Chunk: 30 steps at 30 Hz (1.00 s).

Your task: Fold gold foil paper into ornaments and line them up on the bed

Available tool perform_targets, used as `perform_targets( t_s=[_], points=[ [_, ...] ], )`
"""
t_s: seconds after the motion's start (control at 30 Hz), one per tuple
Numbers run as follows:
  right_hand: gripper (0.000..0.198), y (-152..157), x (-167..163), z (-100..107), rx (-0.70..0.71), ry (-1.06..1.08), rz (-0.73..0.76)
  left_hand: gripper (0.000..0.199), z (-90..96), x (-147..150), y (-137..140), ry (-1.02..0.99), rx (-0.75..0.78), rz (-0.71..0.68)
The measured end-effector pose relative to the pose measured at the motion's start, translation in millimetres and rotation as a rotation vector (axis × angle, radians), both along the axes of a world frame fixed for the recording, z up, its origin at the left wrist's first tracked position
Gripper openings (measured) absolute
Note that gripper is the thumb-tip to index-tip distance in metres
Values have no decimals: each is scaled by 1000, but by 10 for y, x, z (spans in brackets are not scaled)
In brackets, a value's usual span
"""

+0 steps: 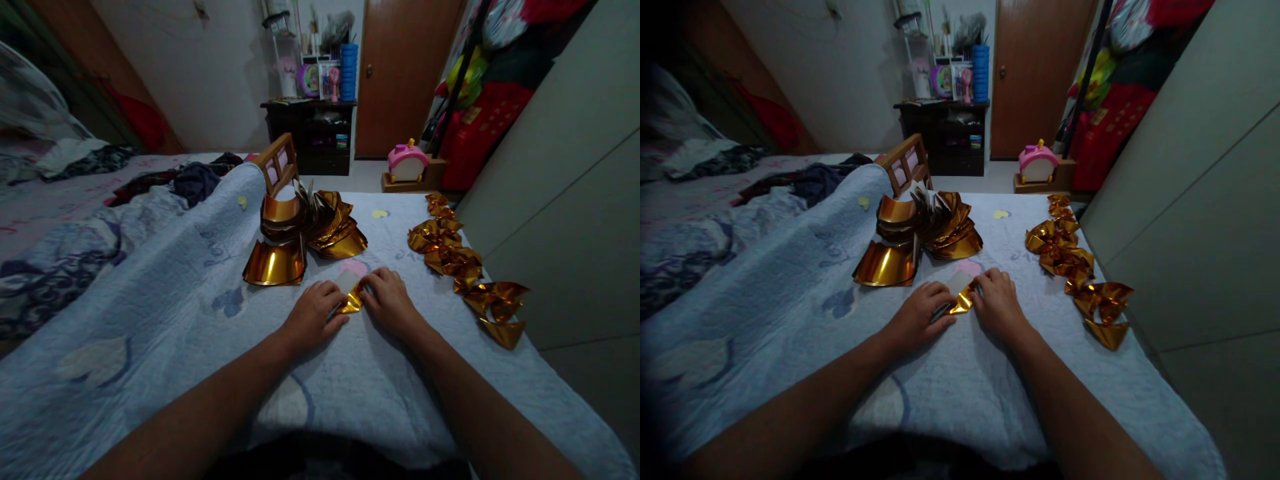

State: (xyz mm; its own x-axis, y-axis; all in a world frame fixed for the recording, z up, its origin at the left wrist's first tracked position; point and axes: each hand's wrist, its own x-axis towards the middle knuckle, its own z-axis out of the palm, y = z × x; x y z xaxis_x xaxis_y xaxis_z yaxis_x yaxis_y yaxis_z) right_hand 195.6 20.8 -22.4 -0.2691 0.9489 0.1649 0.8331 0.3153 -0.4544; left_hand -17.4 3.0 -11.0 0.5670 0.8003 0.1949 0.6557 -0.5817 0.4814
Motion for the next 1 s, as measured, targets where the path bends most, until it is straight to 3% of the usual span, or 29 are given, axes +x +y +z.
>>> perform_targets(
  t_s=[0.2, 0.33, 0.47, 0.63, 0.77, 0.87, 1.0],
  points=[
    [28, 52, -87, 20, -23, -77, -131, 15, -29, 1, 13, -39, 56, -7],
    [34, 33, -132, 36, -22, -136, -72, 14, -51, 2, 25, -83, 77, 61],
    [27, 27, -123, 21, -5, -78, -49, 29, -61, 6, 28, -107, 22, 117],
    [17, 49, -69, 16, 9, 204, -54, 56, -21, 13, 19, -212, -66, 130],
    [9, 46, -40, 74, -171, 510, -4, 72, -19, 4, 20, -313, -132, 152],
    [15, 23, -34, 140, -267, 776, 16, 78, -25, 2, 25, -426, -225, 192],
    [18, -20, -28, 219, -439, 1007, 18, 79, 31, 33, 21, -723, -435, 282]
  ],
)
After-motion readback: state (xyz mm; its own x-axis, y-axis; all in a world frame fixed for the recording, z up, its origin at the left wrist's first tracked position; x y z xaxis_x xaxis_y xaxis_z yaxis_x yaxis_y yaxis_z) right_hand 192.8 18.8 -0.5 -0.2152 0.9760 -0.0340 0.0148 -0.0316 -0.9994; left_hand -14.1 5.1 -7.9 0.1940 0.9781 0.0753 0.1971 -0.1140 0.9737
